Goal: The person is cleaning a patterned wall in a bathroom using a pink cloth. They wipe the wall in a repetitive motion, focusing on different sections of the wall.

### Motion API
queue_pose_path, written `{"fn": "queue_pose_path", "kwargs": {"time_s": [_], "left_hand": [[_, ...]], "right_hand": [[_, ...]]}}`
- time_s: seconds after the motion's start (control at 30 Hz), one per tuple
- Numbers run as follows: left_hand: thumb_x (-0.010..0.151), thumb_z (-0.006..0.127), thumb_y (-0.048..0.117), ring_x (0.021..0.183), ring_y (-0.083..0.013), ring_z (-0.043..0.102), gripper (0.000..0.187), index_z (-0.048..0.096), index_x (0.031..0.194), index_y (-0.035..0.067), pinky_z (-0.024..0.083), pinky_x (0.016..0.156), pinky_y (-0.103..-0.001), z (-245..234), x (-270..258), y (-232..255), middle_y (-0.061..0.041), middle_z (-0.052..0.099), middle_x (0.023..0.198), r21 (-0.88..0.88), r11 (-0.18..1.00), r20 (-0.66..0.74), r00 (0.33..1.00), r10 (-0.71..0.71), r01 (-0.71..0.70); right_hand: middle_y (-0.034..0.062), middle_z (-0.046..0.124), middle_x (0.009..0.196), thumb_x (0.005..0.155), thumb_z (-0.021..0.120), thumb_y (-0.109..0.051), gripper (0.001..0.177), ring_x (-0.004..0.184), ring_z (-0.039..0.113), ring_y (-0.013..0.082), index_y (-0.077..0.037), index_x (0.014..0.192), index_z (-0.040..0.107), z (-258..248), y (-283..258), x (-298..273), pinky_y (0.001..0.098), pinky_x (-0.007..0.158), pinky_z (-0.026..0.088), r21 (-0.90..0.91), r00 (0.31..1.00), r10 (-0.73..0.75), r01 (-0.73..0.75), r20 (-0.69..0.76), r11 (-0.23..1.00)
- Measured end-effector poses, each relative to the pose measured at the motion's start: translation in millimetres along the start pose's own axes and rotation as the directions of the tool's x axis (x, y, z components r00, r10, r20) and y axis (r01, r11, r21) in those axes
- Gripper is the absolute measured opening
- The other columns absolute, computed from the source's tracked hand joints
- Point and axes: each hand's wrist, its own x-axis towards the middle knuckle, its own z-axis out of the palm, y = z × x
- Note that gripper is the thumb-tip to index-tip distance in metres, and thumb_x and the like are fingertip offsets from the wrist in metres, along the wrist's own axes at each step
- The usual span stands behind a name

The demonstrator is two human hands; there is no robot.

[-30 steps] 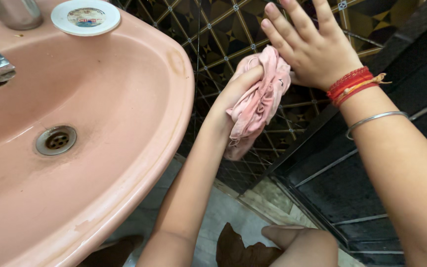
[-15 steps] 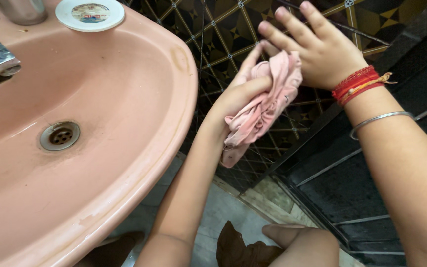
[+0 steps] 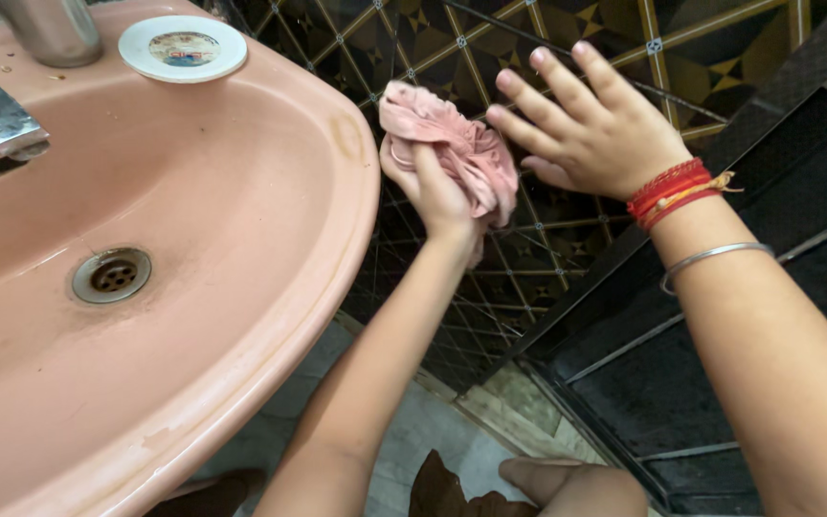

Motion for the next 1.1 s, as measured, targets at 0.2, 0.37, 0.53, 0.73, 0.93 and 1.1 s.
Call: {"fn": "queue_pose_path", "kwargs": {"time_s": [0.2,0.37,0.53,0.73,0.93,1.1], "left_hand": [[0.105,0.053,0.032,0.141,-0.0242,0.041,0.067,0.016,0.155,0.004,0.037,0.115,-0.036,20,-13,-16,-0.019,0.031,0.156,0.077,0.995,0.043,0.997,0.057,-0.060],[0.103,0.058,0.029,0.141,-0.0272,0.040,0.071,0.017,0.154,0.004,0.037,0.115,-0.038,18,-12,-28,-0.022,0.032,0.156,0.135,0.991,0.132,0.991,0.008,-0.026],[0.098,0.066,0.020,0.148,-0.0297,0.034,0.078,0.015,0.155,0.004,0.031,0.121,-0.040,-4,-18,-23,-0.023,0.027,0.160,0.290,0.951,0.331,0.944,0.008,-0.110],[0.087,0.078,0.017,0.145,-0.0319,0.040,0.096,0.010,0.154,0.004,0.036,0.119,-0.041,1,-31,-8,-0.026,0.031,0.155,0.392,0.908,0.424,0.905,-0.035,-0.148],[0.079,0.084,0.008,0.140,-0.0305,0.043,0.099,0.018,0.154,0.005,0.037,0.116,-0.042,5,-21,9,-0.024,0.035,0.153,0.458,0.869,0.386,0.922,-0.002,-0.189],[0.085,0.082,-0.003,0.139,-0.0319,0.043,0.084,0.033,0.153,0.005,0.035,0.118,-0.042,-11,3,-1,-0.021,0.039,0.150,0.564,0.671,0.397,0.871,0.290,-0.481]], "right_hand": [[0.0039,0.040,0.168,0.094,0.053,-0.063,0.078,0.151,0.039,0.0296,-0.031,0.164,0.038,1,0,2,0.0518,0.123,0.029,0.070,0.999,-0.031,0.029,0.027,0.997],[0.0030,0.037,0.168,0.094,0.055,-0.060,0.079,0.151,0.037,0.0280,-0.027,0.163,0.037,-1,0,6,0.0513,0.123,0.027,-0.023,0.999,0.000,0.001,0.051,1.000],[0.0032,0.037,0.166,0.086,0.057,-0.063,0.086,0.149,0.036,0.0288,-0.023,0.160,0.038,-5,1,7,0.0511,0.121,0.027,0.055,0.992,0.039,-0.046,0.120,0.997],[0.0060,0.039,0.164,0.088,0.056,-0.062,0.083,0.147,0.038,0.0294,-0.020,0.157,0.040,-5,2,9,0.0507,0.120,0.028,0.056,0.993,0.045,-0.052,0.108,0.997],[0.0086,0.046,0.159,0.089,0.052,-0.064,0.078,0.147,0.039,0.0292,-0.013,0.148,0.053,-5,2,9,0.0494,0.120,0.028,0.069,0.992,0.057,-0.064,0.108,0.996],[0.0095,0.048,0.157,0.092,0.052,-0.060,0.072,0.146,0.039,0.0301,-0.012,0.144,0.058,-3,1,9,0.0496,0.121,0.028,0.096,0.995,0.071,-0.078,0.072,0.992]]}}
